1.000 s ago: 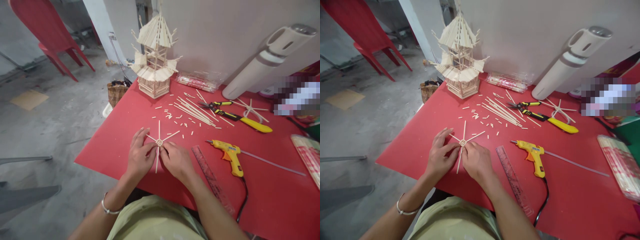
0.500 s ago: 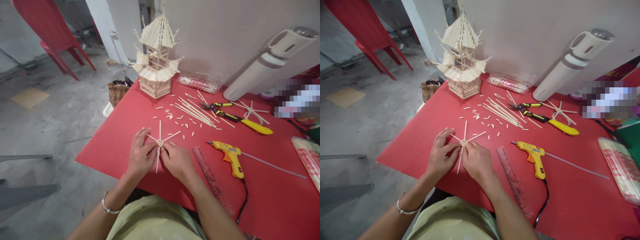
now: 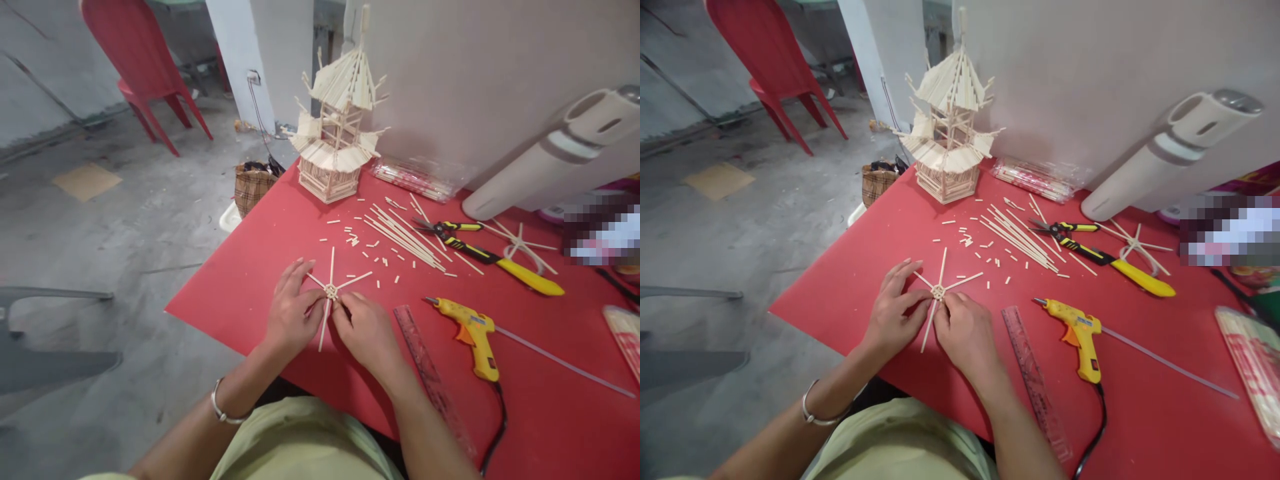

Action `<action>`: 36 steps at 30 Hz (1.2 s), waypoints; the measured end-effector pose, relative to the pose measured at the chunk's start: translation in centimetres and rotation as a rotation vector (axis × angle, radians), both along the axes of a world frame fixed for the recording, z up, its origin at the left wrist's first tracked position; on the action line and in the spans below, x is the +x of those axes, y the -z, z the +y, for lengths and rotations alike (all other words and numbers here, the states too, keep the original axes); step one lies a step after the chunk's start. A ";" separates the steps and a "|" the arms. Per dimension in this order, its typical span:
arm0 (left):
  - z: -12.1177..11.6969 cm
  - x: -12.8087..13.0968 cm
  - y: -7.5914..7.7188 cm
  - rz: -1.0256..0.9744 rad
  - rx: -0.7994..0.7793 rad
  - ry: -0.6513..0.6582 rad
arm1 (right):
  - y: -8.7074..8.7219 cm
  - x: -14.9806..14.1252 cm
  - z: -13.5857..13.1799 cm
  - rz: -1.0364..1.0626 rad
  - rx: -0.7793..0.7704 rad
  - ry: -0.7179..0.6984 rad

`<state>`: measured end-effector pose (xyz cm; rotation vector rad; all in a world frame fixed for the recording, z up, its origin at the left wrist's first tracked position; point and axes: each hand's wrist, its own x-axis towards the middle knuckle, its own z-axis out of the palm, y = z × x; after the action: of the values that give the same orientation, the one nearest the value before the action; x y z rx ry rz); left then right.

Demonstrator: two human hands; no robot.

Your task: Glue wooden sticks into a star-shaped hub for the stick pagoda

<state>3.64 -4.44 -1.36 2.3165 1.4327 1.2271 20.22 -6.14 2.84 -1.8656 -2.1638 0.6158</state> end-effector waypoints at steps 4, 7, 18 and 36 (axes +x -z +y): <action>0.0 0.0 0.0 -0.004 0.002 0.002 | -0.1 0.0 0.0 -0.026 -0.012 0.007; 0.0 0.0 0.0 -0.002 0.006 0.000 | -0.1 -0.1 0.0 -0.050 -0.019 -0.001; 0.1 0.0 -0.1 0.011 0.003 0.012 | -0.4 -0.1 0.5 -0.092 -0.077 -0.004; 0.1 -0.1 0.0 0.010 -0.001 0.012 | -0.5 -0.2 0.3 -0.092 -0.071 0.008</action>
<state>3.59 -4.37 -1.40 2.3301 1.4200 1.2134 20.07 -5.80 3.35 -1.9751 -2.2171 0.6245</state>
